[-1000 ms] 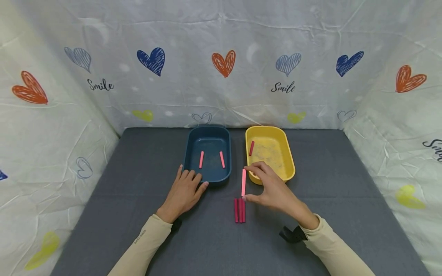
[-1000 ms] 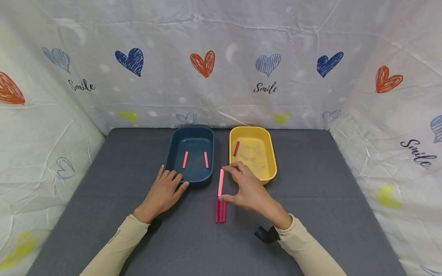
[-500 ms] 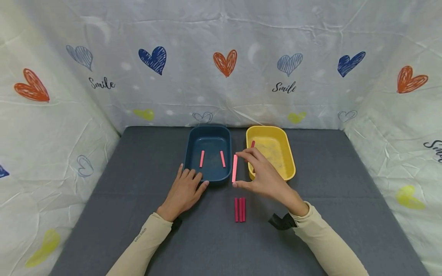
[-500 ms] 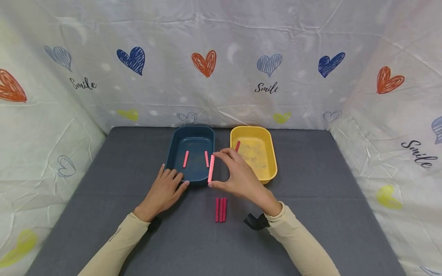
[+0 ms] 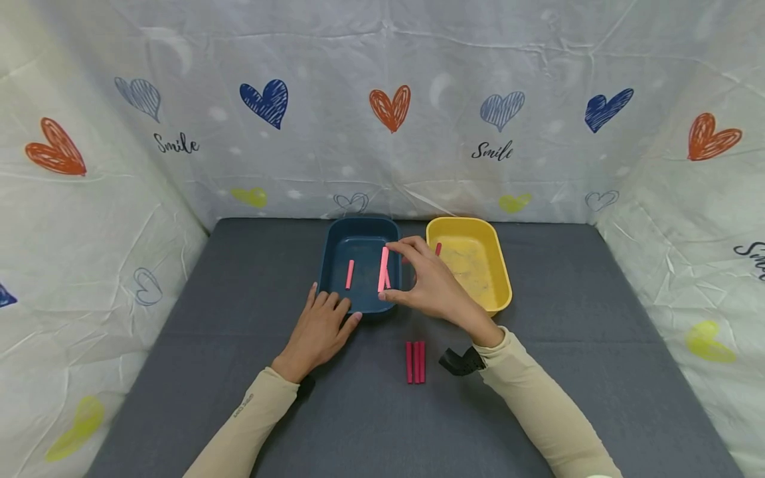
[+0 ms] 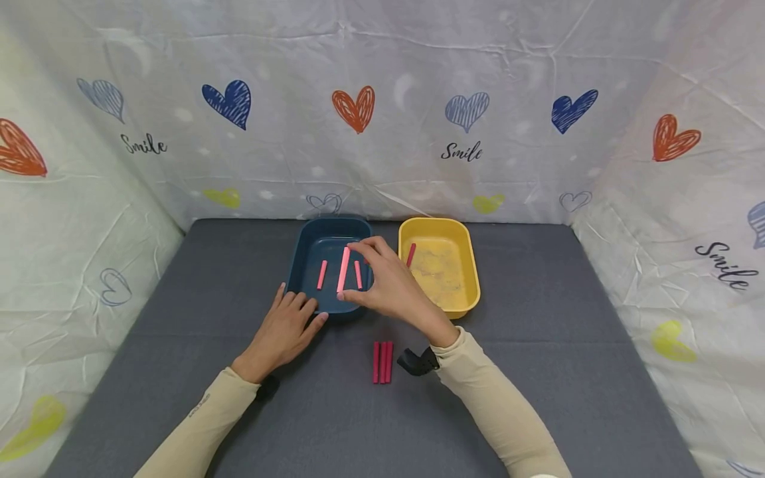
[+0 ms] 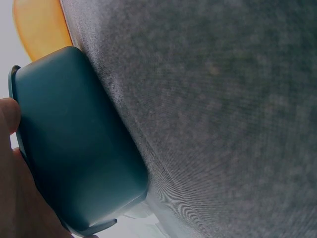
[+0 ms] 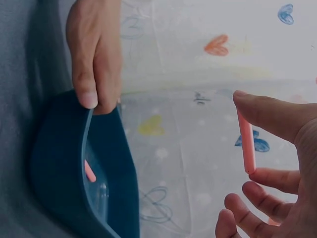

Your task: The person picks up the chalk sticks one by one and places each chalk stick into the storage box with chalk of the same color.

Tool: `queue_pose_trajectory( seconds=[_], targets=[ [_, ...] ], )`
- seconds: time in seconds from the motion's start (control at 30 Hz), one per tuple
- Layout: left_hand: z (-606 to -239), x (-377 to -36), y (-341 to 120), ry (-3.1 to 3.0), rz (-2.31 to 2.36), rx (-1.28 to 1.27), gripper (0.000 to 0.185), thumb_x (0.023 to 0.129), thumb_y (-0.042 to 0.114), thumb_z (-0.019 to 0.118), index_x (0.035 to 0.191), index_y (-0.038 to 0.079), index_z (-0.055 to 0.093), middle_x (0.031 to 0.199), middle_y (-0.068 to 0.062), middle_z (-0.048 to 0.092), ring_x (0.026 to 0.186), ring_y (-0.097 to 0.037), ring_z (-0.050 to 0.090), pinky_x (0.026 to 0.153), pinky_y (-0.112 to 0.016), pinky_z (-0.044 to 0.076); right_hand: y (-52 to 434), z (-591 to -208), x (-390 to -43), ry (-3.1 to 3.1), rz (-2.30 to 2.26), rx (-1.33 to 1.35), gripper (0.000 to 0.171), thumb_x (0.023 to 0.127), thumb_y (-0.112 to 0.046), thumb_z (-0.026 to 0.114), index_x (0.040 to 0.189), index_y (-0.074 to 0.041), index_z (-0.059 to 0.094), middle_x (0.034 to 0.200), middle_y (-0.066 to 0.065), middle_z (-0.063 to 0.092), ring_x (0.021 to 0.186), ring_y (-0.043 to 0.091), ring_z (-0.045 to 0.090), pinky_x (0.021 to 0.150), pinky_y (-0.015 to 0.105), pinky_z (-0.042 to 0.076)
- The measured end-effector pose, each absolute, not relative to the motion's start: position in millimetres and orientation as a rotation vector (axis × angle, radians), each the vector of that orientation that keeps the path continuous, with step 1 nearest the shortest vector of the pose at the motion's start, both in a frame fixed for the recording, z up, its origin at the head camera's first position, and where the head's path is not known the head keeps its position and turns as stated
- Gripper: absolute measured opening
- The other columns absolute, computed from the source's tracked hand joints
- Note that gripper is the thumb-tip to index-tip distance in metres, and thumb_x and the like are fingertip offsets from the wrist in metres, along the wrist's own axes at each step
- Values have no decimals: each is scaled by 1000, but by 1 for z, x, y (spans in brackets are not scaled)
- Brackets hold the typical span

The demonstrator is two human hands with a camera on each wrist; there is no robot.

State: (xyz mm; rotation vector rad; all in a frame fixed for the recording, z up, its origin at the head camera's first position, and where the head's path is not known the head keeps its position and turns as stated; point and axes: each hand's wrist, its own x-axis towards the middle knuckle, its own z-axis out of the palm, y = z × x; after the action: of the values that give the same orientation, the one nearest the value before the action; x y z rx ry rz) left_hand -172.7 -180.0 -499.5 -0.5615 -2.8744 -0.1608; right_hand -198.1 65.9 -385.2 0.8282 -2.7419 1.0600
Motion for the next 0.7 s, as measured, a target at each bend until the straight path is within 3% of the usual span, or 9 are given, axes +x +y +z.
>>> queue_pose_trajectory(
  seconds=[0.7],
  targets=[
    [-498,-174,-182,-2859,-185,-601,40,100,45,50,107,8,64,103,-13,63,106,-33,58,118,-62,21,19,-398,-242,-2851,1087,811,78,80,-40,80,146,-16,45,138,6,46,112,21,59,84,35,55]
  ],
)
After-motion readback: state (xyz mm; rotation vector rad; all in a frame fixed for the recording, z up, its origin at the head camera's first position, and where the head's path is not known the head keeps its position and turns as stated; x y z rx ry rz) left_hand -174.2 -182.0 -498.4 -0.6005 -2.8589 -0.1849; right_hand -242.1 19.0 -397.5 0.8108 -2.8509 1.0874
